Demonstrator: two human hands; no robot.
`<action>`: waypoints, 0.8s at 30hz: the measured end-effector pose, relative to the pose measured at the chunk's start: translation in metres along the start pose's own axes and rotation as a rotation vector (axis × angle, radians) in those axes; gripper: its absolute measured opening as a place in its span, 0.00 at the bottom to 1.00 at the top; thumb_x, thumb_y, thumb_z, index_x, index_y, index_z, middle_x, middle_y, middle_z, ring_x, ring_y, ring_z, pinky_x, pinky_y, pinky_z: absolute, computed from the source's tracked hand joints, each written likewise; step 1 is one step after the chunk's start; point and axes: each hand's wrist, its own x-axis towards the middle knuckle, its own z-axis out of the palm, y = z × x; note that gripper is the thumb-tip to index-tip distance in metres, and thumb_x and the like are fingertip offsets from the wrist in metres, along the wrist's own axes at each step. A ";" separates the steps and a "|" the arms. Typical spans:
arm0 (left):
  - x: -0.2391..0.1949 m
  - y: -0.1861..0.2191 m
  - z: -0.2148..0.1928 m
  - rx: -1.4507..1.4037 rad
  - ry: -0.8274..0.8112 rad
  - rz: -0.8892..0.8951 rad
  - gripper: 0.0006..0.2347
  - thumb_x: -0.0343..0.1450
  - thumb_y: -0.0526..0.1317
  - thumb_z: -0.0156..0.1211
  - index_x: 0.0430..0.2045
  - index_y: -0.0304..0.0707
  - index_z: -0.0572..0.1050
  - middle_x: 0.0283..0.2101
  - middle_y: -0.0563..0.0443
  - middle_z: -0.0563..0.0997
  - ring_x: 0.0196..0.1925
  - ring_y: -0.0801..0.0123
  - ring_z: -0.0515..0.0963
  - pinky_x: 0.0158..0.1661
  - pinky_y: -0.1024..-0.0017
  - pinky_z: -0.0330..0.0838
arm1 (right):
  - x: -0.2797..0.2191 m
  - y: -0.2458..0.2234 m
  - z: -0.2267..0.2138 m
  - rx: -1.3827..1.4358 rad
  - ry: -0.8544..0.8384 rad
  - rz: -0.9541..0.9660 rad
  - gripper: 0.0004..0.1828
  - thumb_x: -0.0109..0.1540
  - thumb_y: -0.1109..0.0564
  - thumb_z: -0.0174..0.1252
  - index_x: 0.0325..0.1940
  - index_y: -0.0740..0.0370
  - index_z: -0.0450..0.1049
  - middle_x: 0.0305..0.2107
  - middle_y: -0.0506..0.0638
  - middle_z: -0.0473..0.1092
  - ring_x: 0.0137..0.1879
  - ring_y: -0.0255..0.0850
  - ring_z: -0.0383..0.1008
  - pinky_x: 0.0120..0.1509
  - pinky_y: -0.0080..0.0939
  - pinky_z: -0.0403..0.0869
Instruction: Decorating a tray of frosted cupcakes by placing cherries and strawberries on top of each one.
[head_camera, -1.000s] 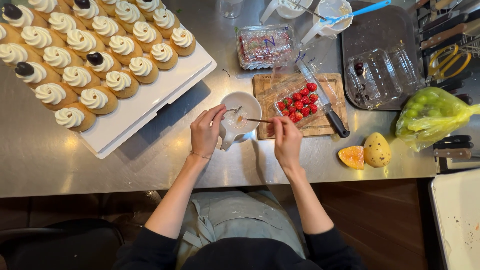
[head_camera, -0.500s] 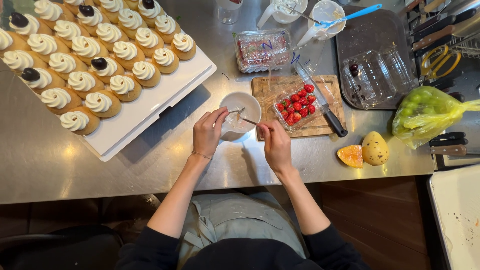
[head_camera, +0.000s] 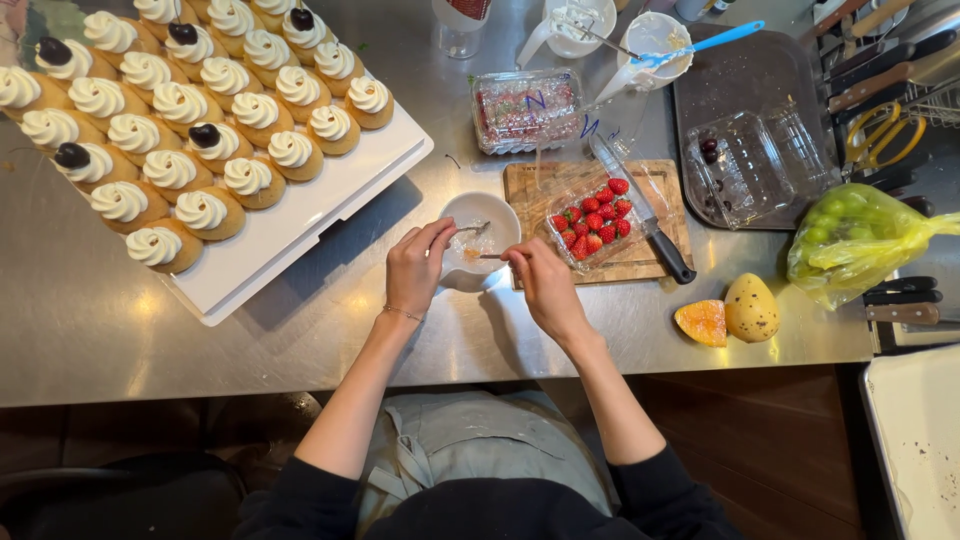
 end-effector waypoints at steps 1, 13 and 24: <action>0.000 0.000 -0.001 0.012 -0.006 -0.019 0.06 0.81 0.39 0.74 0.51 0.42 0.90 0.32 0.51 0.92 0.38 0.65 0.92 0.43 0.69 0.86 | 0.000 0.000 -0.001 0.023 0.082 0.023 0.12 0.83 0.55 0.55 0.53 0.56 0.83 0.34 0.53 0.77 0.41 0.49 0.84 0.52 0.50 0.83; 0.000 -0.008 -0.002 -0.082 0.001 -0.232 0.10 0.81 0.33 0.74 0.56 0.35 0.87 0.42 0.41 0.93 0.43 0.52 0.93 0.46 0.62 0.88 | 0.009 0.022 0.008 0.108 0.263 0.148 0.12 0.81 0.57 0.60 0.48 0.64 0.85 0.28 0.55 0.82 0.32 0.42 0.87 0.40 0.40 0.86; -0.002 0.004 -0.001 -0.071 0.033 -0.292 0.09 0.81 0.34 0.74 0.55 0.38 0.87 0.47 0.44 0.94 0.47 0.54 0.94 0.49 0.62 0.87 | 0.022 0.019 -0.007 0.038 0.211 0.162 0.13 0.81 0.57 0.60 0.48 0.67 0.84 0.29 0.59 0.82 0.34 0.46 0.87 0.40 0.42 0.87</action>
